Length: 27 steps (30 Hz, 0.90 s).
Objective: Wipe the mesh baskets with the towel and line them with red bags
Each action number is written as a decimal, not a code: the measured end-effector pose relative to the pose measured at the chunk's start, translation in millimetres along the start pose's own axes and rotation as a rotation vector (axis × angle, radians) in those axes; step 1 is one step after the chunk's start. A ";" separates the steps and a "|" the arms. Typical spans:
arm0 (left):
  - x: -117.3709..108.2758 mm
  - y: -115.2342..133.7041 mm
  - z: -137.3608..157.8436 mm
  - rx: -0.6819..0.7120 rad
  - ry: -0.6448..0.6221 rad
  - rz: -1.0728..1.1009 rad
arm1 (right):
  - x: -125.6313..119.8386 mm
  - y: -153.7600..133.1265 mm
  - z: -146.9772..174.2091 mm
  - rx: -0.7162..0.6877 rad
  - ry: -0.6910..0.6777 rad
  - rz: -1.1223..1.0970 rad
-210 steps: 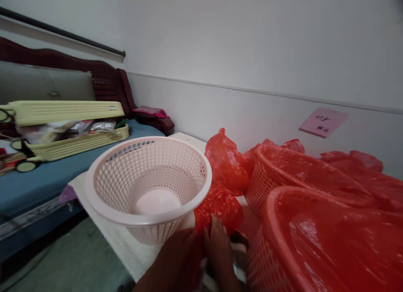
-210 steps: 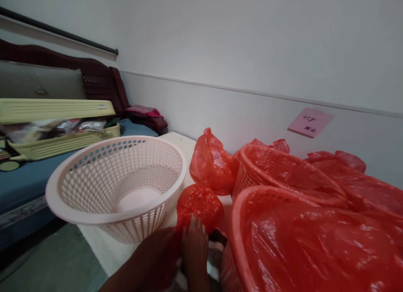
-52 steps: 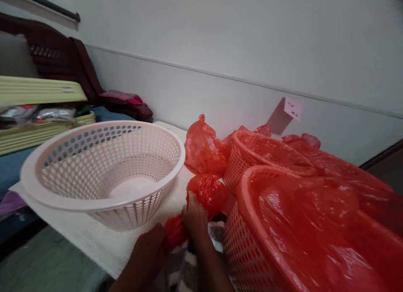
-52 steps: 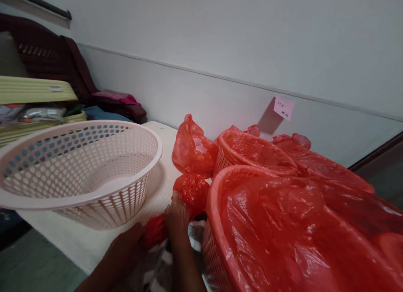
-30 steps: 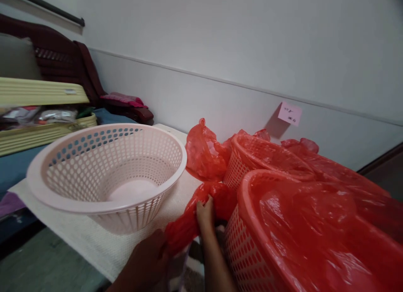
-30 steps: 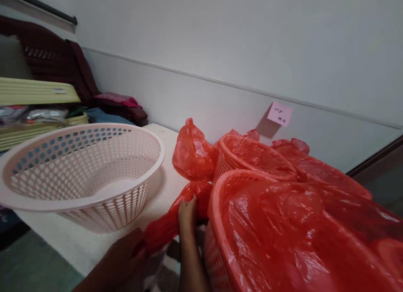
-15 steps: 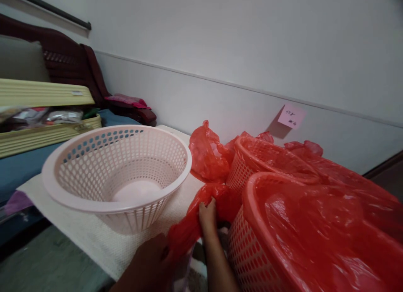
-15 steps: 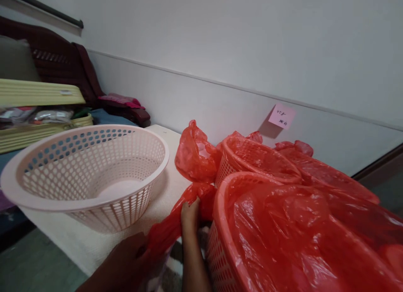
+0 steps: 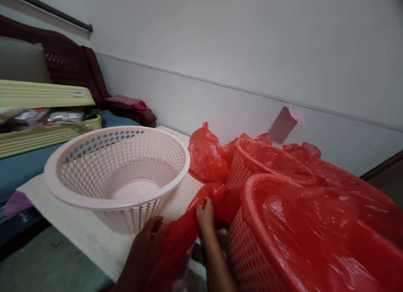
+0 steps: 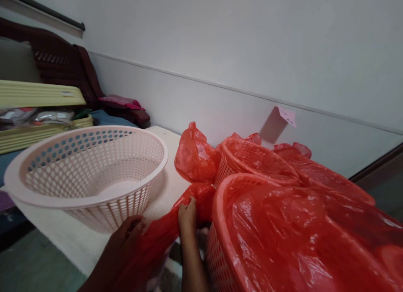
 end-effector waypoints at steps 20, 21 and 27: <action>-40.9 0.6 -17.7 0.106 0.269 0.107 | -29.3 -56.4 26.5 -0.131 -0.185 0.125; -41.9 1.4 -18.2 0.108 0.271 0.124 | -26.8 -57.1 29.3 -0.142 -0.201 0.133; -44.4 5.8 -18.1 0.136 0.263 0.114 | -11.0 -53.7 39.7 -0.166 -0.244 0.138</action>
Point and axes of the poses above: each hand's wrist, its own z-axis away from the middle knuckle, its own x-axis out of the palm, y = z × x, the point moved 6 cm from there along -z, towards the middle knuckle, and after that the axes turned 14 degrees about z, right-handed, at the moved point
